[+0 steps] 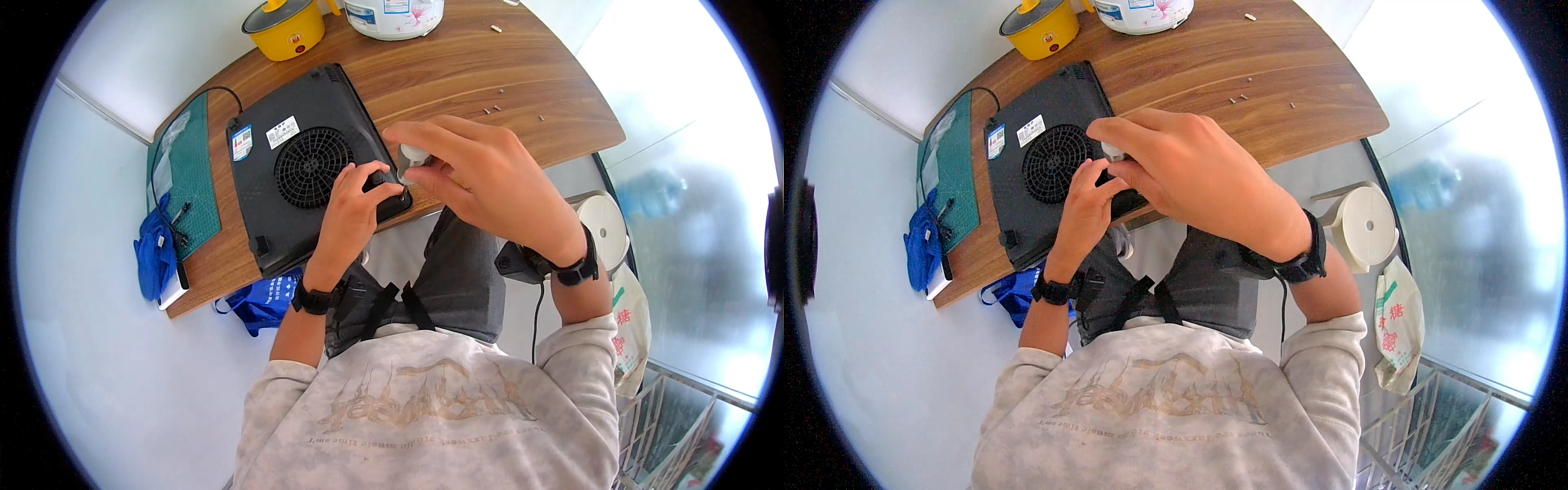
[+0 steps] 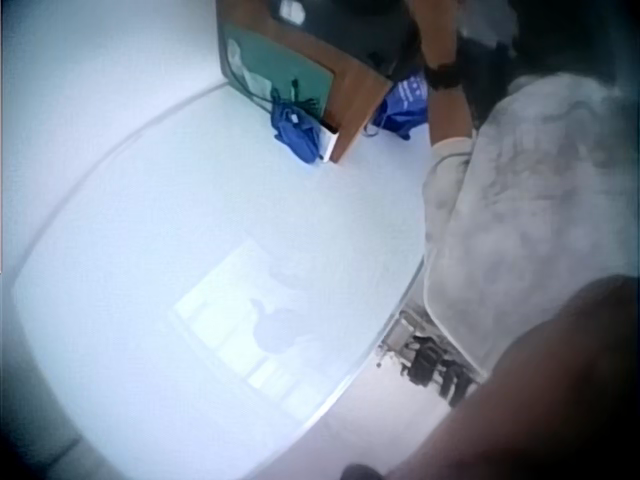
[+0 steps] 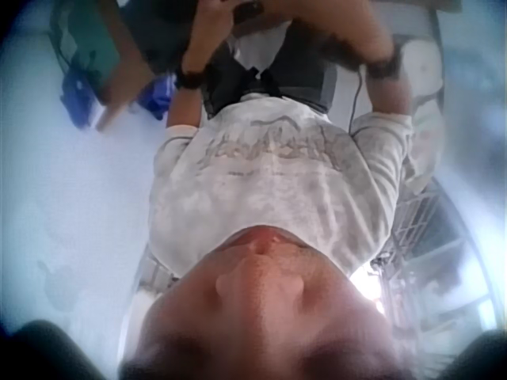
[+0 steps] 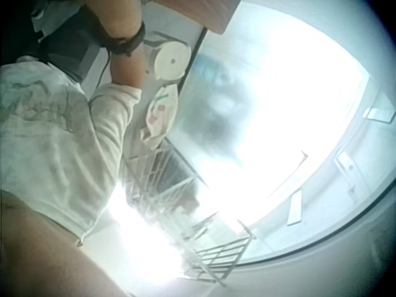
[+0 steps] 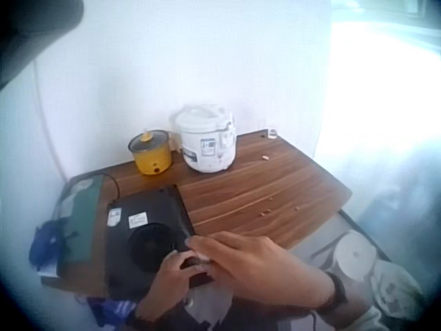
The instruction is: The person uses a screwdriver to remove several screws from the bottom of a black electronic device, then flips the device to access the other side and continues unscrewing. After removing the screws, the person sets the device aside and disassembles a pen on the table.
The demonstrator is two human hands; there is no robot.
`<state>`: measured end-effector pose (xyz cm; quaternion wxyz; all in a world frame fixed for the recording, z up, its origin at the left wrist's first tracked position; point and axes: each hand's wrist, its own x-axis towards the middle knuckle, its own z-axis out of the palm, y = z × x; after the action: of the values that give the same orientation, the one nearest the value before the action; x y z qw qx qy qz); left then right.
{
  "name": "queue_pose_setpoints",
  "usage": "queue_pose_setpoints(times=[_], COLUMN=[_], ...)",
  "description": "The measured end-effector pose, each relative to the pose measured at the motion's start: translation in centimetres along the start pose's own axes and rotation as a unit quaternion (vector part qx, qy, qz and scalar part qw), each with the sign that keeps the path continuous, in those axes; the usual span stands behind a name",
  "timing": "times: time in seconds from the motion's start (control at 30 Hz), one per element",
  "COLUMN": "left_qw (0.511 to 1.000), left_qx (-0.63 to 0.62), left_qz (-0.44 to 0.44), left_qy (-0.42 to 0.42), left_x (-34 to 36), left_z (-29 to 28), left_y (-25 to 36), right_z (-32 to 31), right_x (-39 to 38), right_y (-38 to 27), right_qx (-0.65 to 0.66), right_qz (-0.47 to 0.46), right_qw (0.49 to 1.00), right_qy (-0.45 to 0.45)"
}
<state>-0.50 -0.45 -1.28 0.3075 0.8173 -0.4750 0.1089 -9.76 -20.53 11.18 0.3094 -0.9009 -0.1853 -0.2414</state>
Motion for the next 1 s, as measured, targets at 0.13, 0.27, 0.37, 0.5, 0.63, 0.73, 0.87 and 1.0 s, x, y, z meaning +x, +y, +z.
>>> queue_pose_setpoints(times=[0.13,0.27,0.37,0.5,0.63,0.73,0.87,1.0], left_qw=[1.000,0.999,0.999,0.999,0.999,0.999,0.998,1.000], left_qx=[0.001,-0.005,-0.005,0.003,0.000,-0.003,-0.004,-0.006], left_qz=[0.005,0.006,0.006,0.000,0.000,-0.015,-0.021,-0.006], left_qy=[-0.011,-0.031,-0.035,-0.035,-0.032,-0.046,-0.057,-0.030], left_x=[0.0,0.2,0.3,0.2,0.4,0.2,0.4,0.3], left_z=[0.3,-0.1,-0.1,-0.3,-0.4,-0.2,-0.4,-0.2], left_y=[-0.4,-0.2,-0.2,-0.1,0.1,-0.1,0.0,0.0], right_z=[0.4,0.8,0.1,-0.2,0.0,-0.2,-0.7,-1.5], right_x=[1.1,0.9,0.2,-0.9,-1.7,-2.1,-2.5,-2.6], right_y=[0.8,1.6,2.4,2.1,2.0,1.9,1.6,1.1], right_qx=[-0.005,-0.004,-0.001,0.026,0.043,0.052,0.029,-0.007], right_qz=[0.008,0.080,0.110,0.115,0.102,0.115,0.115,0.081], right_qw=[1.000,0.995,0.992,0.991,0.989,0.988,0.991,0.996], right_qy=[0.015,0.060,0.065,0.069,0.094,0.088,0.066,0.048])
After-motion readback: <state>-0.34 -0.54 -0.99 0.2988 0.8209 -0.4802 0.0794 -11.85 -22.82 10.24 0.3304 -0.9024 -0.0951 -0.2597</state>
